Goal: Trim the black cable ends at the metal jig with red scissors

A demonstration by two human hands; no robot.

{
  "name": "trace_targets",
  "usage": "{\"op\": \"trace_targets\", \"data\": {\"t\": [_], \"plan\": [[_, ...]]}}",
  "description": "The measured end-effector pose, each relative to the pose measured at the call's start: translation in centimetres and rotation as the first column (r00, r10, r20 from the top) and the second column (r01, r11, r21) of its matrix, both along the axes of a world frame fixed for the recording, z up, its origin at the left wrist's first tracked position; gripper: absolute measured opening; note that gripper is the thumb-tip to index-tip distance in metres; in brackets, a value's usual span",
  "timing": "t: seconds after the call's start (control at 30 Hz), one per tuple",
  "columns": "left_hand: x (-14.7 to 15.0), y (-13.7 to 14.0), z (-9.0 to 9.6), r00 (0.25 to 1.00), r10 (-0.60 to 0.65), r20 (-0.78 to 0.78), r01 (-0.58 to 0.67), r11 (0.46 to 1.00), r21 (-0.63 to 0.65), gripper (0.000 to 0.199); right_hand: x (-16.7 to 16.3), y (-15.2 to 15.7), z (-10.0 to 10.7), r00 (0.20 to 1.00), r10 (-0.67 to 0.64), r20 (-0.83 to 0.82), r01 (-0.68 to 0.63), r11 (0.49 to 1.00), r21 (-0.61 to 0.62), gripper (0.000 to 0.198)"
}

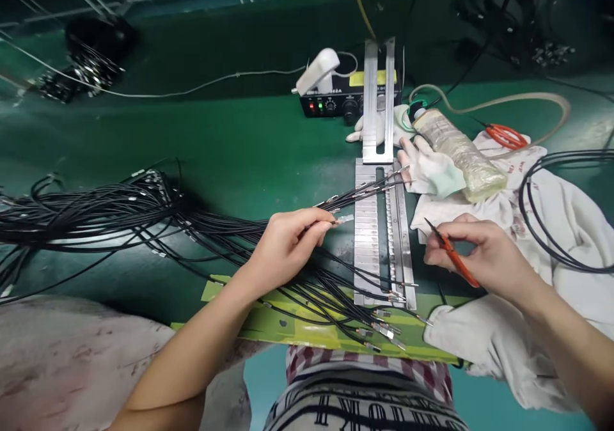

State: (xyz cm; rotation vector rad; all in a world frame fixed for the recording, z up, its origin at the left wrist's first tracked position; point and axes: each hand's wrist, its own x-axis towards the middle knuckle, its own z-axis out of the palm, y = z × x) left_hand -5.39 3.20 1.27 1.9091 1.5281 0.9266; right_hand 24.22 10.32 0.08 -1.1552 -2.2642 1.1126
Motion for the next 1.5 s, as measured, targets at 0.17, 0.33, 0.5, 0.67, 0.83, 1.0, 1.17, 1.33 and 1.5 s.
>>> {"op": "trace_targets", "data": {"t": [0.17, 0.33, 0.5, 0.67, 0.83, 1.0, 1.17, 1.33, 1.5], "plan": [[1.1, -0.6, -0.7, 0.995, -0.068, 0.073, 0.070, 0.997, -0.028, 0.019, -2.5, -0.5, 0.8, 0.993, 0.069, 0.098, -0.073, 0.997, 0.040, 0.051], [1.6, -0.5, -1.4, 0.986, -0.050, 0.162, 0.059, 0.997, -0.055, 0.016, -3.6, -0.6, 1.4, 0.975, 0.101, 0.200, -0.138, 0.973, 0.183, 0.049], [1.7, -0.6, -2.2, 0.977, -0.060, 0.206, 0.082, 0.991, -0.103, 0.012, -4.1, -0.5, 1.3, 0.942, 0.136, 0.306, -0.210, 0.952, 0.223, 0.053], [1.6, -0.8, -2.6, 0.985, -0.083, 0.152, 0.100, 0.989, -0.111, 0.008, -4.8, 0.1, 1.2, 0.886, 0.193, 0.421, -0.327, 0.904, 0.274, 0.056], [1.5, -1.0, -2.9, 0.987, -0.076, 0.142, 0.096, 0.986, -0.139, 0.007, -5.5, 0.8, 1.5, 0.829, 0.253, 0.499, -0.433, 0.855, 0.286, 0.055], [1.4, -1.2, -3.0, 0.988, -0.078, 0.132, 0.099, 0.982, -0.160, 0.008, -6.0, 0.9, 1.5, 0.795, 0.279, 0.538, -0.487, 0.822, 0.293, 0.055], [1.2, -1.3, -3.0, 0.993, -0.087, 0.077, 0.097, 0.985, -0.144, 0.009, -6.0, 1.0, 1.5, 0.770, 0.304, 0.561, -0.512, 0.819, 0.259, 0.053], [1.3, -1.4, -3.3, 0.994, -0.087, 0.072, 0.093, 0.992, -0.090, 0.006, -6.2, 1.2, 1.4, 0.744, 0.315, 0.589, -0.545, 0.796, 0.263, 0.052], [1.3, -1.3, -3.3, 0.994, -0.088, 0.064, 0.092, 0.993, -0.071, 0.007, -6.2, 1.2, 0.7, 0.765, 0.353, 0.539, -0.534, 0.815, 0.224, 0.048]]}}
